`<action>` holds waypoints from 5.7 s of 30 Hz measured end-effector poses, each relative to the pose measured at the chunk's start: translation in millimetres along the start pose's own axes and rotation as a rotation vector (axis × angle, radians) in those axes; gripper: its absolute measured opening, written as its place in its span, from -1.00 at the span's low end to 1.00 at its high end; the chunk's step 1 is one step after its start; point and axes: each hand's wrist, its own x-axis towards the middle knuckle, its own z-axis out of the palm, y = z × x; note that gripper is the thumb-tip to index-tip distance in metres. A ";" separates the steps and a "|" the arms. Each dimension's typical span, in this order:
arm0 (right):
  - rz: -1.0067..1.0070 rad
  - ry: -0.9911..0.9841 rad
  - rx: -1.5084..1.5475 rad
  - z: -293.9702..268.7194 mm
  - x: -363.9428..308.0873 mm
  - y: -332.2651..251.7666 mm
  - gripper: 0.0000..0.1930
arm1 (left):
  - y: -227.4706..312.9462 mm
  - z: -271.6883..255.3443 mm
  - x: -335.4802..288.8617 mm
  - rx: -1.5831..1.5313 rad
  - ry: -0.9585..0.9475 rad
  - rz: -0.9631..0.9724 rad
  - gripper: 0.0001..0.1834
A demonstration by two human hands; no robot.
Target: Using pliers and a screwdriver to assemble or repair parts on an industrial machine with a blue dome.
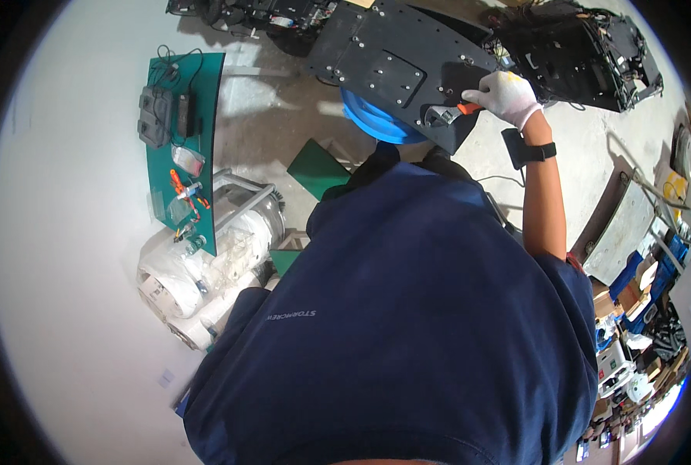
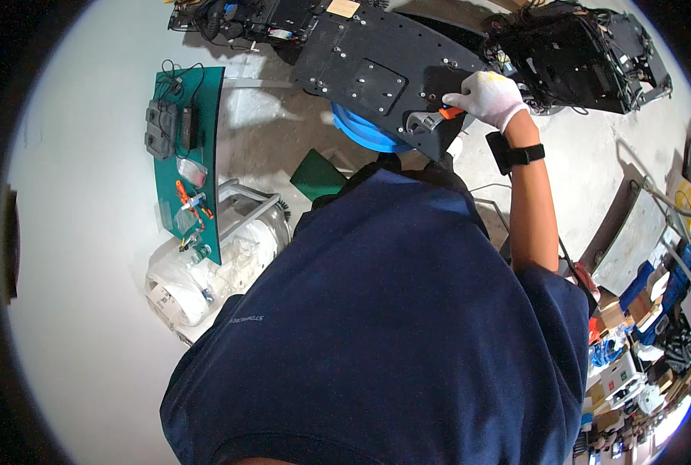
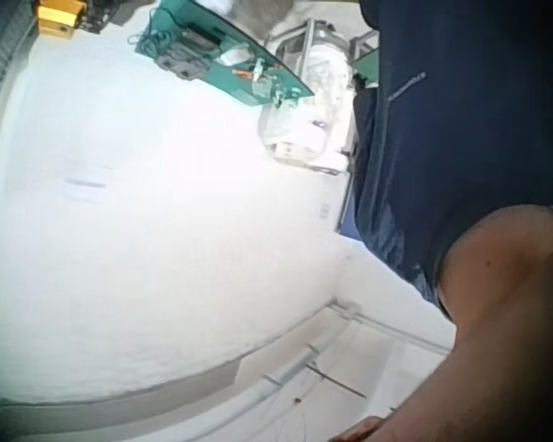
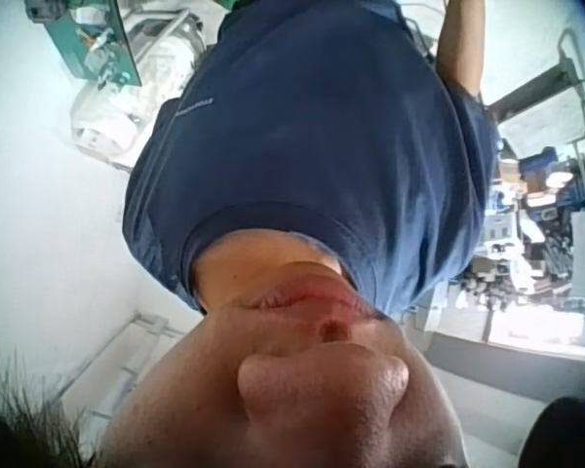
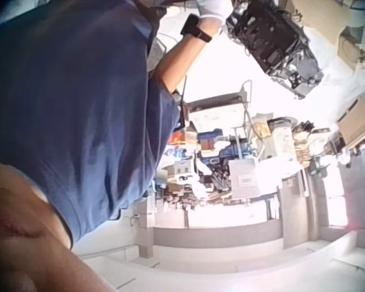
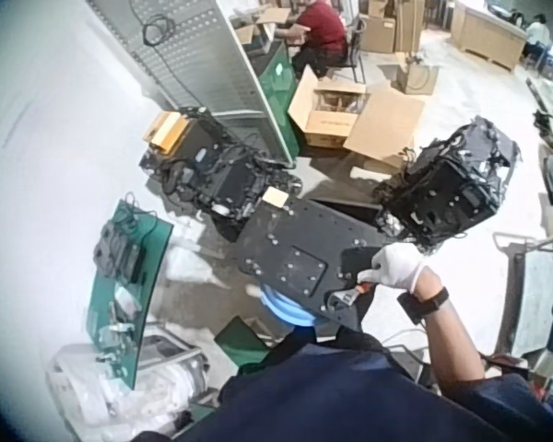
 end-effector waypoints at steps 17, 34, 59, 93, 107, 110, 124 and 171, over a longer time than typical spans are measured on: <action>0.532 0.347 0.176 60.1 -93.0 -20.7 -0.45 | 201.3 -43.9 104.8 0.761 0.039 0.585 -0.41; 1.031 0.583 0.470 154.2 -147.9 -161.8 -0.51 | 451.5 117.1 33.7 0.722 -0.213 2.049 -0.42; 0.717 0.602 0.450 177.9 -123.6 -192.0 -0.72 | 451.1 116.9 55.6 0.480 -0.265 2.191 -0.72; 0.220 -0.304 -0.325 3.8 9.1 -40.2 -0.25 | 438.2 118.8 47.9 0.580 0.149 1.970 -0.61; -0.132 -0.059 -0.508 -39.6 33.9 -62.9 -0.34 | 429.7 119.2 41.6 0.316 0.058 1.902 -0.64; 0.071 0.027 -0.365 -44.5 1.3 -50.6 -0.35 | 428.3 121.0 44.3 0.266 0.081 1.875 -0.60; 0.853 0.374 0.533 96.3 -126.3 -101.9 -0.48 | 434.0 118.0 57.3 0.528 0.007 2.041 -0.47; 0.960 0.293 0.894 152.6 -123.3 -117.7 -0.46 | 431.0 115.1 66.0 0.451 -0.030 2.126 -0.68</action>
